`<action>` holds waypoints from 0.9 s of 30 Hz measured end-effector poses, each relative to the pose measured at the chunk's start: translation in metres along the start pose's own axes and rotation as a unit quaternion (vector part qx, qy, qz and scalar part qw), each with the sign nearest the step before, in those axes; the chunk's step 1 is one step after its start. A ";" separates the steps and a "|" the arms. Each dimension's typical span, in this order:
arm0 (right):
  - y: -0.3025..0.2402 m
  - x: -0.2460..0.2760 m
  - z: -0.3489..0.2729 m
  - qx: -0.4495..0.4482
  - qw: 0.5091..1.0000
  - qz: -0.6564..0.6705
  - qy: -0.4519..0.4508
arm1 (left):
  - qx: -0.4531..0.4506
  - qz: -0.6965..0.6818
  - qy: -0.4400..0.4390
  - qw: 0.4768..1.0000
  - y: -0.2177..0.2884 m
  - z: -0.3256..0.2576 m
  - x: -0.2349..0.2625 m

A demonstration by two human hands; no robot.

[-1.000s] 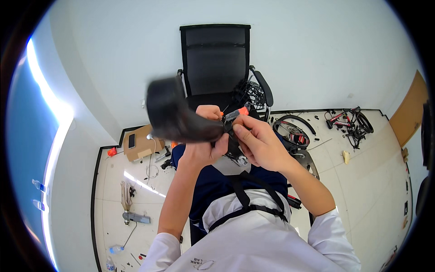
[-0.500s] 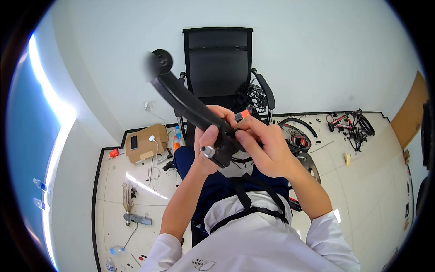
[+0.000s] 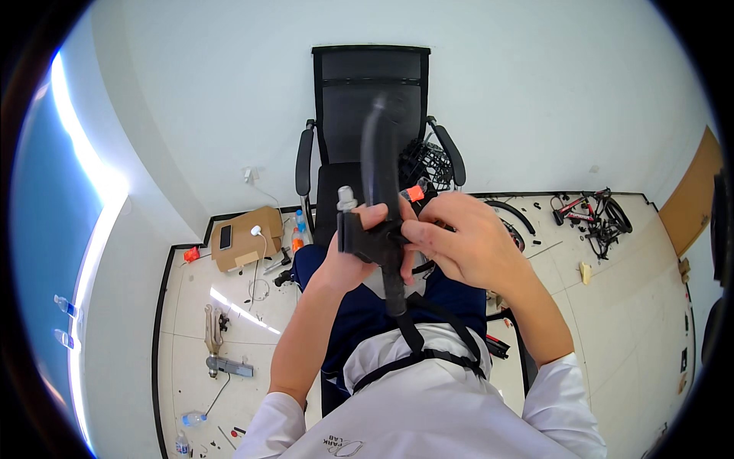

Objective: The person holds a black scooter handlebar assembly and uses a hex key to tighten a bolt on the stem. They rotate the part to access the bolt and continue tightening it with the tool.

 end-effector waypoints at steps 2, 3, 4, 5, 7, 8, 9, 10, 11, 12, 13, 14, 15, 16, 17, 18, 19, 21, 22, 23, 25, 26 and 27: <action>-0.009 0.007 0.002 0.056 0.998 -0.036 0.019 | 0.069 0.020 0.019 0.997 -0.010 -0.003 0.004; -0.013 0.010 0.002 0.084 0.995 -0.054 0.028 | 0.103 0.030 0.029 0.994 -0.016 -0.004 0.006; -0.016 0.010 0.002 0.107 0.990 -0.083 0.023 | 0.131 0.042 0.053 0.989 -0.021 -0.005 0.009; -0.019 0.009 0.001 0.130 0.985 -0.112 0.019 | 0.150 0.043 0.056 0.986 -0.024 -0.005 0.010; -0.023 0.010 -0.002 0.158 0.977 -0.144 0.012 | 0.188 0.047 0.060 0.979 -0.032 -0.006 0.011; -0.023 0.010 -0.002 0.163 0.976 -0.147 0.009 | 0.188 0.040 0.062 0.979 -0.033 -0.006 0.011; -0.023 0.011 -0.003 0.169 0.974 -0.151 0.006 | 0.188 0.034 0.062 0.980 -0.034 -0.006 0.010; -0.026 0.012 -0.004 0.183 0.969 -0.161 0.024 | 0.188 0.028 0.062 0.980 -0.035 -0.006 0.010; -0.030 0.012 -0.006 0.198 0.964 -0.172 0.042 | 0.188 0.022 0.063 0.980 -0.036 -0.005 0.009; -0.032 0.011 -0.006 0.208 0.961 -0.178 0.049 | 0.194 0.029 0.074 0.978 -0.035 -0.006 0.009; -0.034 0.010 -0.007 0.218 0.957 -0.185 0.056 | 0.200 0.037 0.085 0.976 -0.033 -0.007 0.008; -0.034 0.010 -0.007 0.225 0.955 -0.188 0.051 | 0.206 0.044 0.096 0.973 -0.032 -0.007 0.008; -0.032 0.007 -0.006 0.209 0.962 -0.172 0.028 | 0.213 0.037 0.082 0.973 -0.034 -0.007 0.008; -0.029 0.005 -0.005 0.193 0.969 -0.156 0.006 | 0.221 0.031 0.068 0.972 -0.038 -0.006 0.011; -0.019 0.005 -0.004 0.146 0.984 -0.097 -0.016 | 0.229 0.024 0.054 0.972 -0.041 -0.006 0.013; -0.008 0.003 -0.004 0.098 0.994 -0.038 -0.042 | 0.226 0.011 0.054 0.972 -0.041 -0.004 0.015; 0.001 0.001 -0.005 0.049 0.996 0.021 -0.067 | 0.223 -0.002 0.054 0.973 -0.040 -0.002 0.017; 0.016 0.011 -0.005 -0.070 0.988 0.124 -0.054 | 0.199 -0.007 0.060 0.978 -0.036 0.000 0.018; 0.025 0.013 -0.008 -0.132 0.976 0.168 -0.036 | 0.177 0.000 0.066 0.982 -0.033 0.002 0.018; 0.035 0.014 -0.013 -0.193 0.958 0.212 -0.019 | 0.156 0.008 0.073 0.985 -0.030 0.003 0.019; 0.053 0.022 -0.029 -0.283 0.907 0.297 0.098 | 0.115 0.001 0.084 0.990 -0.026 0.005 0.018; 0.056 0.030 -0.031 -0.304 0.870 0.344 0.177 | 0.094 -0.003 0.090 0.992 -0.022 0.006 0.019; 0.061 0.037 -0.037 -0.324 0.823 0.392 0.253 | 0.076 -0.018 0.082 0.994 -0.019 0.006 0.017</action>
Point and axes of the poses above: each hand's wrist, its own z-axis towards the middle knuckle, its own x-axis out of the back of the hand, y = z × x, the point moved 10 cm from there along z, towards the middle knuckle, and after that the axes turned 5 degrees about y, right-handed, at the moved point
